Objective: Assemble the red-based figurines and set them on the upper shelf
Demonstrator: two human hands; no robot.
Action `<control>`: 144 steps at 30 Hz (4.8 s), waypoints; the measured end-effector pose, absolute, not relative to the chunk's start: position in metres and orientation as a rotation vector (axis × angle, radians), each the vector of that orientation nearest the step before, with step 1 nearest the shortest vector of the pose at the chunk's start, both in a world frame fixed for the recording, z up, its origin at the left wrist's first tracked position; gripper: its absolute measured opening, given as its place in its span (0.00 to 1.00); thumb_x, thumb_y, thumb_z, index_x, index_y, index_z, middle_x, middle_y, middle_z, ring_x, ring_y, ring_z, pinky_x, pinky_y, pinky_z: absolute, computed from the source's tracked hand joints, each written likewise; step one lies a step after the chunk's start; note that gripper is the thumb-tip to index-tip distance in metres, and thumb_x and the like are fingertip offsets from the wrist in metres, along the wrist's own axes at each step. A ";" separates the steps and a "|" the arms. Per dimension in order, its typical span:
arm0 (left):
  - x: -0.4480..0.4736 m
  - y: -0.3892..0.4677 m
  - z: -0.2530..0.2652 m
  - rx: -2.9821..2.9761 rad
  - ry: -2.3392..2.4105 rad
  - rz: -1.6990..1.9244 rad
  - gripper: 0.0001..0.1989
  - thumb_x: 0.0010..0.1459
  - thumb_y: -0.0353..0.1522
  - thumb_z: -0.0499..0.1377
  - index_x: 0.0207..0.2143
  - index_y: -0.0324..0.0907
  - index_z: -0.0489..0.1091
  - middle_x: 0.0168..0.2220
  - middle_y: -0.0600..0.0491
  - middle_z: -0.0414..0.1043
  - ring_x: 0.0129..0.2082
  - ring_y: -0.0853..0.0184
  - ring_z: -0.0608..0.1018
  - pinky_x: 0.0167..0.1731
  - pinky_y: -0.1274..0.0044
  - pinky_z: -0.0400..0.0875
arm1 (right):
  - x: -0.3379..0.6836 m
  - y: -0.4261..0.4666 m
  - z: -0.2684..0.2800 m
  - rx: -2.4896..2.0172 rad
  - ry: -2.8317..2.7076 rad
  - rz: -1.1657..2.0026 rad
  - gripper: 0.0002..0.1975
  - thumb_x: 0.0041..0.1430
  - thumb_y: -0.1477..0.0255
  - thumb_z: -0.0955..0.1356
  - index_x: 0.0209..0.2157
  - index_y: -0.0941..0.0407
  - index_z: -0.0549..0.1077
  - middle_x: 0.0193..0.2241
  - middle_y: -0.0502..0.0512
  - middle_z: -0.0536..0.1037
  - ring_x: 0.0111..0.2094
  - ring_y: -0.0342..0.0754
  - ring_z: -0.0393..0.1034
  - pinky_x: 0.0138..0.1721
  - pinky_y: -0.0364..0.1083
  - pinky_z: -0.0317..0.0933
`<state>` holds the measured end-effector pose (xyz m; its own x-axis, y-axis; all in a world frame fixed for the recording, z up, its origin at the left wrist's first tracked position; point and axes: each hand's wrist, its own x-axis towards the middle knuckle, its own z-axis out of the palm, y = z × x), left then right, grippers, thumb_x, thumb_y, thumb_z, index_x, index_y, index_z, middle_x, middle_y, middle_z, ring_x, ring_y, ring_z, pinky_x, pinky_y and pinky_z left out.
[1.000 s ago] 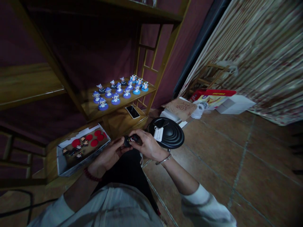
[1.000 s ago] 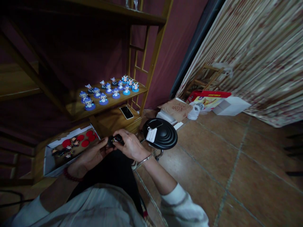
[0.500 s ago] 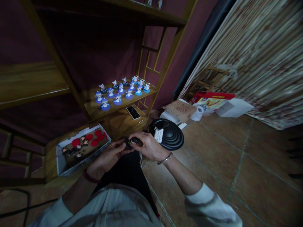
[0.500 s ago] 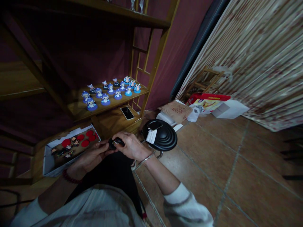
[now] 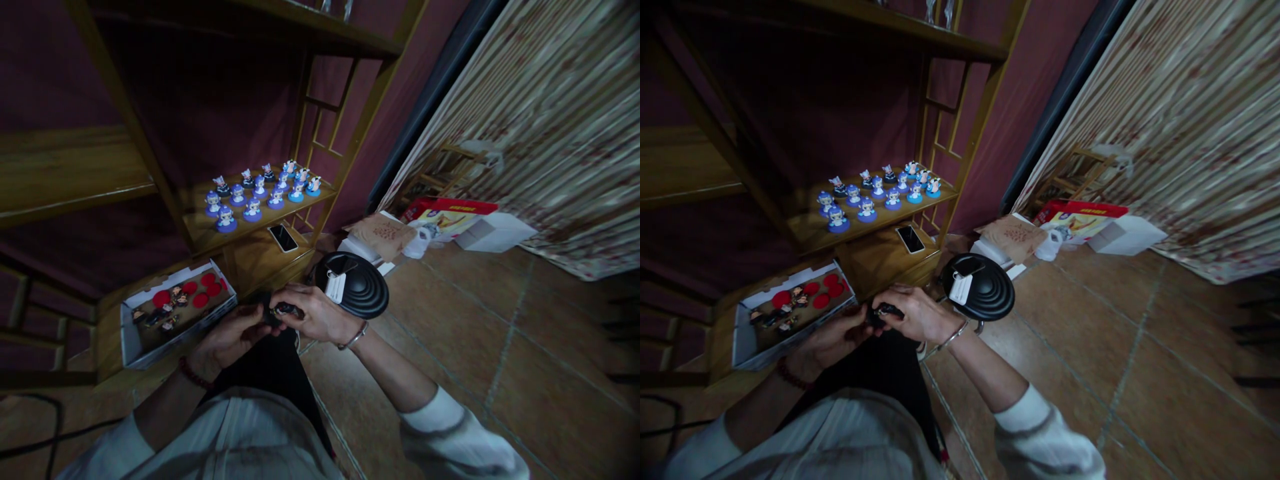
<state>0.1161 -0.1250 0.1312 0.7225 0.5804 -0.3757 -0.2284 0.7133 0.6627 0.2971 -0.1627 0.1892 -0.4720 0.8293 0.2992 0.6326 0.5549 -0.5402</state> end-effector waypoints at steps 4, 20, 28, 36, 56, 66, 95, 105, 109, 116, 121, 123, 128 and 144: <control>0.119 -0.126 0.136 0.702 0.597 0.568 0.11 0.42 0.35 0.68 0.27 0.36 0.76 0.27 0.51 0.77 0.27 0.70 0.77 0.32 0.81 0.71 | 0.293 -0.162 0.189 -1.243 -2.249 0.431 0.07 0.57 0.78 0.64 0.38 0.57 0.70 0.32 0.54 0.75 0.36 0.45 0.71 0.39 0.43 0.65; 0.122 -0.124 0.141 0.681 0.587 0.651 0.09 0.45 0.32 0.67 0.29 0.35 0.76 0.31 0.51 0.77 0.31 0.68 0.78 0.38 0.77 0.72 | 0.293 -0.156 0.187 -1.289 -2.252 0.430 0.08 0.58 0.78 0.63 0.40 0.57 0.69 0.35 0.56 0.74 0.38 0.46 0.70 0.42 0.45 0.65; 0.131 -0.122 0.146 0.416 0.654 0.638 0.08 0.57 0.24 0.55 0.29 0.34 0.74 0.28 0.50 0.77 0.30 0.69 0.78 0.36 0.78 0.74 | 0.302 -0.152 0.178 -1.313 -2.080 0.615 0.22 0.55 0.77 0.65 0.52 0.55 0.63 0.46 0.55 0.72 0.37 0.44 0.70 0.39 0.44 0.65; 0.129 -0.117 0.149 0.272 0.660 0.581 0.14 0.60 0.25 0.49 0.28 0.31 0.72 0.24 0.47 0.75 0.25 0.68 0.78 0.26 0.83 0.73 | 0.305 -0.153 0.177 -1.211 -1.752 1.004 0.23 0.58 0.71 0.64 0.56 0.56 0.60 0.41 0.55 0.73 0.38 0.43 0.71 0.38 0.42 0.66; 0.126 -0.119 0.145 0.264 0.649 0.580 0.15 0.61 0.27 0.48 0.29 0.31 0.72 0.28 0.43 0.76 0.28 0.67 0.79 0.27 0.83 0.74 | 0.296 -0.145 0.164 -1.293 -1.638 0.968 0.20 0.54 0.67 0.68 0.49 0.55 0.66 0.38 0.53 0.75 0.28 0.40 0.70 0.31 0.41 0.66; 0.121 -0.118 0.138 0.280 0.648 0.626 0.10 0.59 0.24 0.51 0.34 0.32 0.72 0.32 0.46 0.77 0.34 0.64 0.80 0.32 0.81 0.75 | 0.296 -0.143 0.164 -1.296 -1.697 0.893 0.20 0.54 0.67 0.68 0.49 0.56 0.68 0.38 0.53 0.76 0.31 0.41 0.69 0.35 0.42 0.65; 0.110 -0.121 0.141 0.420 0.544 0.699 0.07 0.55 0.22 0.56 0.33 0.34 0.74 0.35 0.48 0.77 0.36 0.66 0.79 0.42 0.75 0.73 | 0.279 -0.141 0.174 -1.345 -1.838 0.744 0.16 0.54 0.72 0.67 0.45 0.55 0.67 0.33 0.50 0.74 0.32 0.41 0.69 0.35 0.41 0.64; 0.106 -0.123 0.142 0.430 0.503 0.742 0.03 0.50 0.23 0.61 0.28 0.35 0.74 0.34 0.49 0.77 0.35 0.66 0.78 0.43 0.72 0.73 | 0.273 -0.143 0.181 -1.363 -1.888 0.753 0.15 0.55 0.71 0.66 0.45 0.55 0.67 0.31 0.49 0.73 0.29 0.40 0.69 0.32 0.39 0.63; 0.105 -0.124 0.138 0.424 0.508 0.749 0.03 0.51 0.22 0.60 0.29 0.35 0.75 0.35 0.49 0.77 0.35 0.66 0.78 0.41 0.74 0.73 | 0.270 -0.144 0.183 -1.344 -1.930 0.695 0.15 0.55 0.72 0.66 0.46 0.55 0.68 0.34 0.51 0.75 0.31 0.41 0.70 0.34 0.40 0.64; 0.096 -0.124 0.143 0.447 0.438 0.766 0.03 0.51 0.24 0.61 0.29 0.36 0.75 0.36 0.49 0.77 0.36 0.65 0.78 0.44 0.71 0.73 | 0.265 -0.144 0.194 -1.339 -1.926 0.669 0.19 0.55 0.71 0.67 0.50 0.53 0.67 0.38 0.51 0.76 0.34 0.42 0.71 0.38 0.41 0.65; 0.088 -0.121 0.161 0.492 0.421 0.767 0.13 0.52 0.24 0.59 0.41 0.38 0.73 0.43 0.47 0.75 0.42 0.62 0.77 0.47 0.69 0.70 | 0.260 -0.143 0.210 -1.254 -1.904 0.721 0.27 0.55 0.70 0.68 0.56 0.51 0.60 0.44 0.52 0.74 0.37 0.44 0.72 0.41 0.44 0.66; 0.085 -0.119 0.166 0.478 0.413 0.779 0.16 0.52 0.22 0.58 0.45 0.39 0.72 0.43 0.48 0.76 0.42 0.62 0.77 0.47 0.68 0.71 | 0.258 -0.142 0.215 -1.213 -1.900 0.734 0.29 0.55 0.70 0.68 0.57 0.51 0.58 0.46 0.53 0.73 0.39 0.44 0.71 0.43 0.44 0.65; 0.080 -0.113 0.175 0.394 0.441 0.849 0.11 0.52 0.20 0.56 0.33 0.38 0.75 0.34 0.50 0.78 0.37 0.66 0.78 0.43 0.73 0.73 | 0.252 -0.137 0.222 -1.235 -1.931 0.716 0.33 0.52 0.66 0.70 0.58 0.51 0.57 0.43 0.54 0.72 0.35 0.43 0.69 0.43 0.46 0.65; 0.037 -0.103 0.223 0.666 0.500 1.022 0.11 0.49 0.25 0.62 0.38 0.38 0.75 0.42 0.49 0.76 0.40 0.66 0.77 0.44 0.76 0.72 | 0.216 -0.116 0.269 -1.086 -2.106 0.539 0.32 0.54 0.68 0.69 0.58 0.51 0.56 0.44 0.54 0.74 0.43 0.47 0.70 0.48 0.51 0.65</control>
<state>0.0371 -0.1032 0.2232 0.4411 0.8944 -0.0734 -0.6071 0.3576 0.7096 0.2163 -0.1158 0.2688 -0.4067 0.8254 0.3916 0.5359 0.5627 -0.6295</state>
